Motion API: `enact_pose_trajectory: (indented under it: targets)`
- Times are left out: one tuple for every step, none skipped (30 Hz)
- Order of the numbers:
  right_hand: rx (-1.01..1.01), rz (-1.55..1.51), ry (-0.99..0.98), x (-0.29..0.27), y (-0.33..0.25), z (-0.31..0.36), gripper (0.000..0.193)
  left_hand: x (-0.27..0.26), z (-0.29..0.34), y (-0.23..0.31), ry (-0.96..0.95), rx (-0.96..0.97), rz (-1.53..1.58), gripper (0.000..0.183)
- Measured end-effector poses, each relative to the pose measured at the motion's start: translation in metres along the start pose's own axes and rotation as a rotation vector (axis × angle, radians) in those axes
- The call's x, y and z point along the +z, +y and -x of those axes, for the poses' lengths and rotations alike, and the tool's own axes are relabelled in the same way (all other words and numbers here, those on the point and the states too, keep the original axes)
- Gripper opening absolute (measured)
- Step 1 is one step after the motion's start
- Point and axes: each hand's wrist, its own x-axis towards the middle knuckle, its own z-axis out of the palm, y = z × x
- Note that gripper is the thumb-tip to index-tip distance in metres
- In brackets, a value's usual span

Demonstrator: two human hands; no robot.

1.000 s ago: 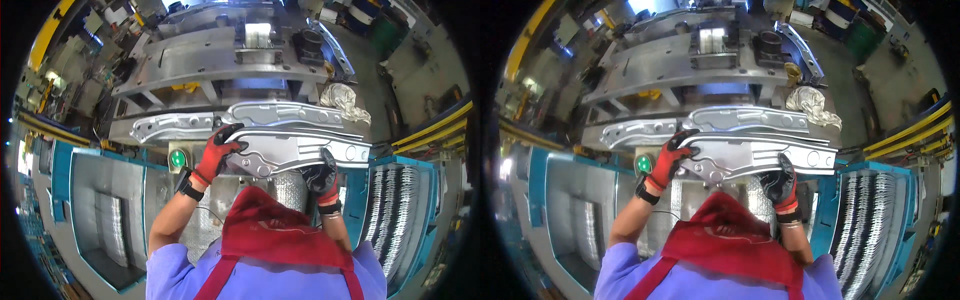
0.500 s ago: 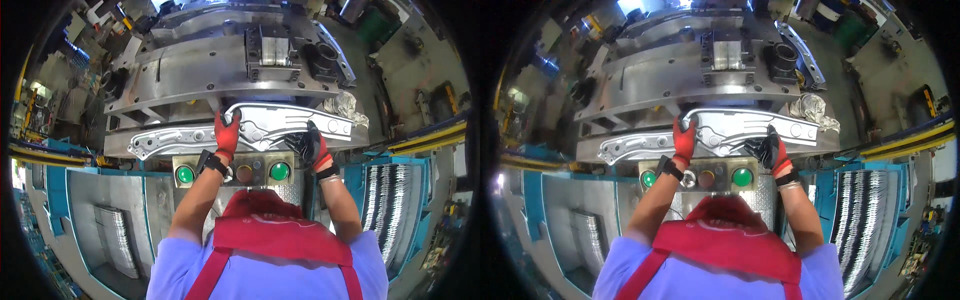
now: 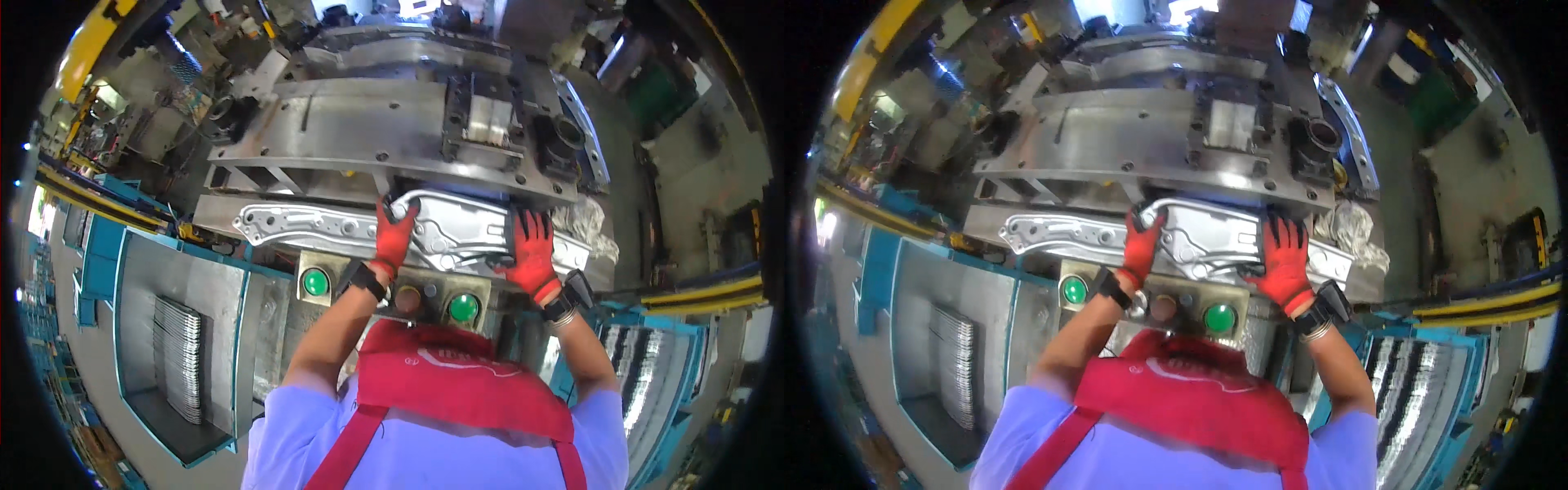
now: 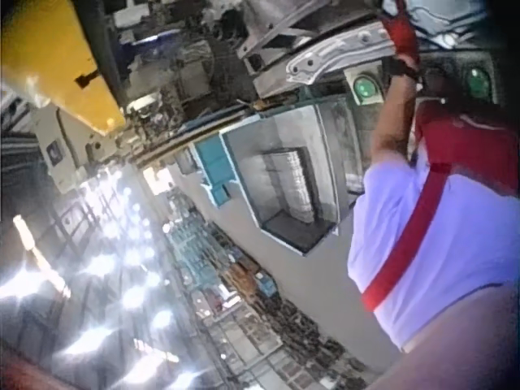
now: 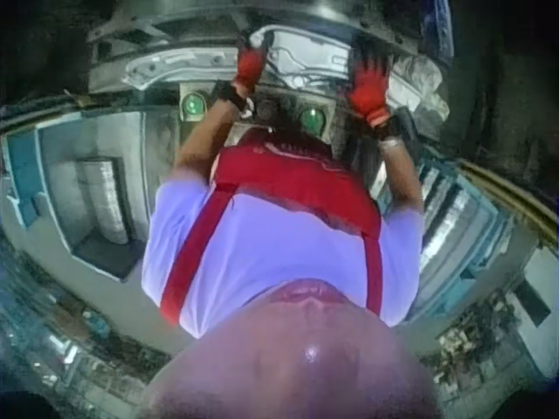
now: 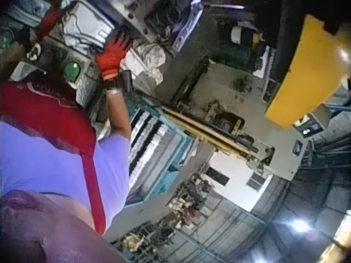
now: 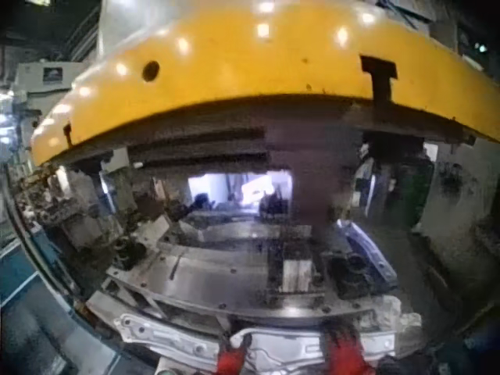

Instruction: Placing metal parts into a large industrial press machine, operating the press by pressing safety buttons, and then stacking the finished parts into a metal bin.

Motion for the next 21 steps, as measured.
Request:
enact_pose_trajectory:
  targets:
    - [-0.019, 0.054, -0.05, 0.001, -0.002, -0.007, 0.101, -0.005, -0.001, -0.009, -0.004, 0.029, 0.013, 0.073]
    - [-0.023, 0.048, 0.021, 0.011, 0.005, -0.009, 0.101, -0.005, -0.001, -0.015, -0.009, 0.046, 0.066, 0.072]
    - [-0.021, 0.042, 0.017, 0.012, 0.005, -0.011, 0.101, -0.008, 0.004, -0.015, -0.005, 0.054, 0.115, 0.071]
    - [-0.018, 0.036, 0.013, 0.011, 0.003, -0.013, 0.101, -0.015, 0.008, -0.013, -0.032, 0.065, 0.097, 0.07]
    - [-0.013, 0.028, 0.007, 0.012, 0.001, -0.014, 0.101, -0.022, 0.015, -0.01, -0.028, 0.056, 0.116, 0.065]
    - [-0.022, 0.011, 0.035, 0.015, 0.004, -0.014, 0.1, -0.031, 0.018, -0.011, -0.07, 0.004, 0.147, 0.063]
    - [-0.037, 0.001, 0.057, 0.016, 0.006, -0.011, 0.1, -0.041, 0.019, -0.012, -0.115, -0.048, 0.178, 0.061]
    - [-0.05, -0.007, 0.078, 0.015, 0.007, -0.008, 0.1, -0.051, 0.023, -0.014, -0.109, -0.034, 0.192, 0.06]
    - [-0.063, -0.015, 0.097, 0.013, 0.005, -0.006, 0.1, -0.061, 0.026, -0.015, -0.103, -0.022, 0.208, 0.059]
    - [-0.073, -0.023, 0.102, 0.007, 0.003, -0.003, 0.1, -0.073, 0.026, -0.015, -0.084, -0.047, 0.191, 0.058]
    - [-0.067, -0.054, 0.094, -0.008, -0.005, -0.004, 0.1, -0.083, 0.028, -0.013, -0.062, -0.071, 0.174, 0.057]
    - [-0.059, -0.083, 0.087, -0.027, -0.015, -0.004, 0.1, -0.09, 0.03, -0.005, -0.033, -0.053, 0.21, 0.057]
    - [-0.054, -0.113, 0.079, -0.041, -0.025, -0.006, 0.1, -0.099, 0.03, -0.006, -0.003, 0.027, 0.216, 0.054]
    - [-0.029, -0.107, 0.09, -0.049, -0.031, -0.009, 0.103, -0.109, 0.029, -0.002, -0.017, 0.038, 0.255, 0.052]
    - [-0.04, -0.126, 0.119, -0.059, -0.039, -0.016, 0.104, -0.118, 0.028, 0.001, -0.033, 0.043, 0.293, 0.05]
    - [-0.052, -0.144, 0.148, -0.072, -0.046, -0.029, 0.105, -0.124, 0.024, 0.003, -0.039, 0.047, 0.32, 0.049]
    - [-0.068, -0.164, 0.176, -0.084, -0.055, -0.043, 0.107, -0.13, 0.021, 0.004, -0.042, 0.052, 0.347, 0.048]
    - [-0.054, -0.152, 0.2, -0.097, -0.067, -0.059, 0.107, -0.136, 0.016, 0.005, -0.048, 0.059, 0.376, 0.047]
    - [-0.044, -0.145, 0.226, -0.107, -0.079, -0.077, 0.108, -0.142, 0.01, 0.007, -0.069, 0.062, 0.328, 0.047]
    - [-0.081, -0.178, 0.281, -0.113, -0.087, -0.094, 0.106, -0.148, 0.004, 0.008, -0.09, 0.066, 0.278, 0.047]
    - [-0.057, -0.149, 0.258, -0.121, -0.096, -0.112, 0.105, -0.152, -0.001, 0.009, -0.112, 0.07, 0.229, 0.047]
